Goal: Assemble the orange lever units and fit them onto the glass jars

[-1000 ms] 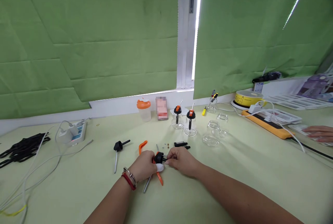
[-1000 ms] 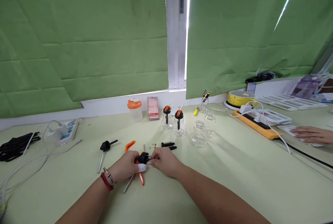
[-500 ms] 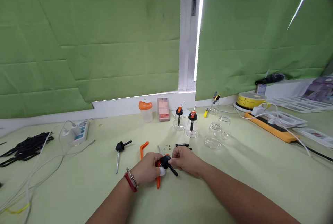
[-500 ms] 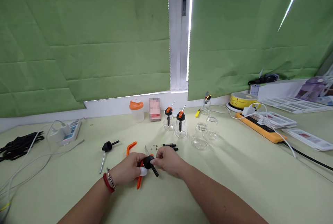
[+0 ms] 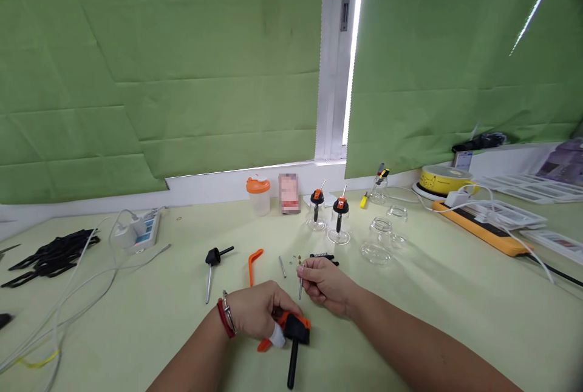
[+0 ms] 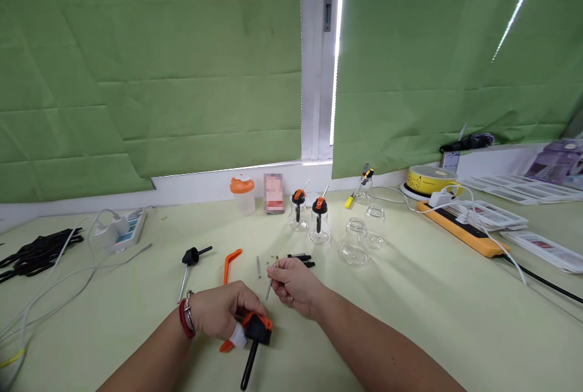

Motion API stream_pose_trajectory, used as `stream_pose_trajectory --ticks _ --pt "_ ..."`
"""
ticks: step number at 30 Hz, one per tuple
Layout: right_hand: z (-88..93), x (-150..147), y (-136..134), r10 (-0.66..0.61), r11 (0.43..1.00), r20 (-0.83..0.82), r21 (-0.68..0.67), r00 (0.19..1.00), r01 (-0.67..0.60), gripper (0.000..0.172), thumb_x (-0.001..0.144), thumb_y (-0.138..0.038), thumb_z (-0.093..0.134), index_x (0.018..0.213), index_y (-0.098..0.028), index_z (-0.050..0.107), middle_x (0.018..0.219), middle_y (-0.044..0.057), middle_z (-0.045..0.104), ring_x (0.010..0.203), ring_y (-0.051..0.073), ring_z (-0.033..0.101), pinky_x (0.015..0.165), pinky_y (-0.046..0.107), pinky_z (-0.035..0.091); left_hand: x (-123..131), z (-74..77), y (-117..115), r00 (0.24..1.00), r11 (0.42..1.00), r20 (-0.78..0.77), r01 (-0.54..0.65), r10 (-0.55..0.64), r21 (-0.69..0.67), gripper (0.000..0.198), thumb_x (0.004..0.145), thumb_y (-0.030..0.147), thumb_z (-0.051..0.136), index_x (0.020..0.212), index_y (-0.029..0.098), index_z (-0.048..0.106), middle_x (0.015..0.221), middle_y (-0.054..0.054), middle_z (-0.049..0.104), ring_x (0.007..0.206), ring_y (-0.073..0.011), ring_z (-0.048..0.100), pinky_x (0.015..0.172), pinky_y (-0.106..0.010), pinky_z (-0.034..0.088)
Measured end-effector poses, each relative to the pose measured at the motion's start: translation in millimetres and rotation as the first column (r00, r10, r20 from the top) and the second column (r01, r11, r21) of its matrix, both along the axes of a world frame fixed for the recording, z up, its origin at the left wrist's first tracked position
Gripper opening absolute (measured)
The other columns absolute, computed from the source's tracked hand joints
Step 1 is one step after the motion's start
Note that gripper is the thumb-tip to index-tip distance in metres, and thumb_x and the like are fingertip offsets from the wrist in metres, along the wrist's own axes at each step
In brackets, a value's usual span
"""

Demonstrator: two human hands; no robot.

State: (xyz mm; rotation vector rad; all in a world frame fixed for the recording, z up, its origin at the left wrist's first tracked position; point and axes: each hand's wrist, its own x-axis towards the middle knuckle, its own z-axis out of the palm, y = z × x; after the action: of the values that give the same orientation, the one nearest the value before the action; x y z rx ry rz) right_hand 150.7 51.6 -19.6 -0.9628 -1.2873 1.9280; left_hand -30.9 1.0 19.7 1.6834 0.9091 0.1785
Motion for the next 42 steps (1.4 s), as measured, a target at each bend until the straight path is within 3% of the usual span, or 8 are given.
stream_pose_trajectory --ticks 4,7,14,18,24,28,33,42 --pt "-3.8 -7 3 -0.209 0.903 0.125 0.405 0.970 0.142 0.023 0.077 -0.041 0.059 0.080 -0.018 0.059 0.067 0.001 0.060 0.050 0.009 0.048 0.047 0.022 0.035 1 -4.1 -2 0.995 0.997 -0.068 0.078 -0.078 0.002 0.044 0.052 0.027 0.076 0.095 0.022 0.072 0.073 0.001 0.065 0.062 -0.0132 0.055 0.063 -0.025 0.049" --pt "-7.8 -12 3 -0.299 0.622 0.335 0.778 0.894 -0.083 0.019 0.085 -0.030 0.051 0.084 -0.019 0.066 0.080 0.006 0.065 0.076 0.017 0.057 0.068 0.028 0.043 0 -9.2 0 0.994 0.998 -0.093 0.061 -0.059 0.016 0.043 0.052 0.031 0.078 0.094 0.021 0.072 0.071 0.001 0.065 0.059 -0.0124 0.054 0.060 -0.024 0.049" --pt "-17.1 -20 5 -0.416 0.401 0.591 0.802 0.691 -0.444 0.033 0.082 -0.009 0.042 0.104 -0.018 0.065 0.097 0.009 0.064 0.091 0.019 0.057 0.082 0.028 0.042 -7 -15.2 6 0.992 1.000 -0.119 -0.029 0.030 0.011 0.031 0.055 0.030 0.074 0.083 0.018 0.070 0.060 0.003 0.057 0.047 -0.0087 0.046 0.046 -0.021 0.041" --pt "-9.9 -13 0 -0.319 0.495 0.430 0.836 0.845 -0.238 0.032 0.088 -0.019 0.038 0.109 -0.017 0.062 0.097 0.009 0.063 0.090 0.019 0.056 0.083 0.031 0.043 -11 -11.5 11 0.973 0.974 -0.118 -0.180 0.196 0.135 0.016 0.055 0.025 0.069 0.066 0.016 0.061 0.054 0.005 0.049 0.045 -0.0072 0.042 0.046 -0.019 0.037" --pt "4.4 -8 -14 0.057 0.920 0.156 0.375 0.986 -0.112 0.035 0.083 -0.050 0.050 0.098 -0.019 0.055 0.069 -0.002 0.056 0.047 0.010 0.047 0.045 0.022 0.037 -8 -2.8 13 0.929 0.916 -0.012 -0.362 0.369 0.176 0.017 0.063 0.030 0.061 0.071 0.017 0.054 0.058 0.007 0.049 0.045 -0.0081 0.045 0.050 -0.024 0.041" --pt "8.9 -4 -8 -0.154 0.930 0.034 0.343 0.988 0.133 0.032 0.077 -0.048 0.058 0.084 -0.018 0.053 0.066 -0.002 0.053 0.048 0.008 0.044 0.043 0.020 0.032 -18 4.7 15 0.883 0.846 0.063 -0.465 0.465 0.262 0.019 0.069 0.036 0.058 0.073 0.018 0.055 0.059 0.005 0.047 0.049 -0.0093 0.045 0.049 -0.023 0.040" --pt "11.7 8 4 -0.383 0.886 -0.056 0.258 0.922 0.384 0.036 0.078 -0.055 0.051 0.078 -0.019 0.050 0.064 -0.001 0.055 0.045 0.007 0.037 0.042 0.021 0.027 -52 3.6 29 0.420 0.391 -0.135 -0.618 0.898 0.682 0.028 0.081 0.039 0.042 0.065 0.019 0.053 0.061 -0.002 0.055 0.061 -0.0176 0.055 0.055 -0.026 0.039" --pt "10.8 2 -6 -0.228 0.937 0.041 0.280 0.973 0.208 0.033 0.079 -0.051 0.053 0.076 -0.018 0.052 0.064 -0.002 0.052 0.047 0.007 0.036 0.044 0.021 0.024 -53 -9.9 37 0.356 0.460 -0.308 -0.515 0.882 0.723 0.028 0.082 0.035 0.044 0.065 0.016 0.056 0.074 -0.012 0.063 0.068 -0.0222 0.060 0.056 -0.027 0.038"
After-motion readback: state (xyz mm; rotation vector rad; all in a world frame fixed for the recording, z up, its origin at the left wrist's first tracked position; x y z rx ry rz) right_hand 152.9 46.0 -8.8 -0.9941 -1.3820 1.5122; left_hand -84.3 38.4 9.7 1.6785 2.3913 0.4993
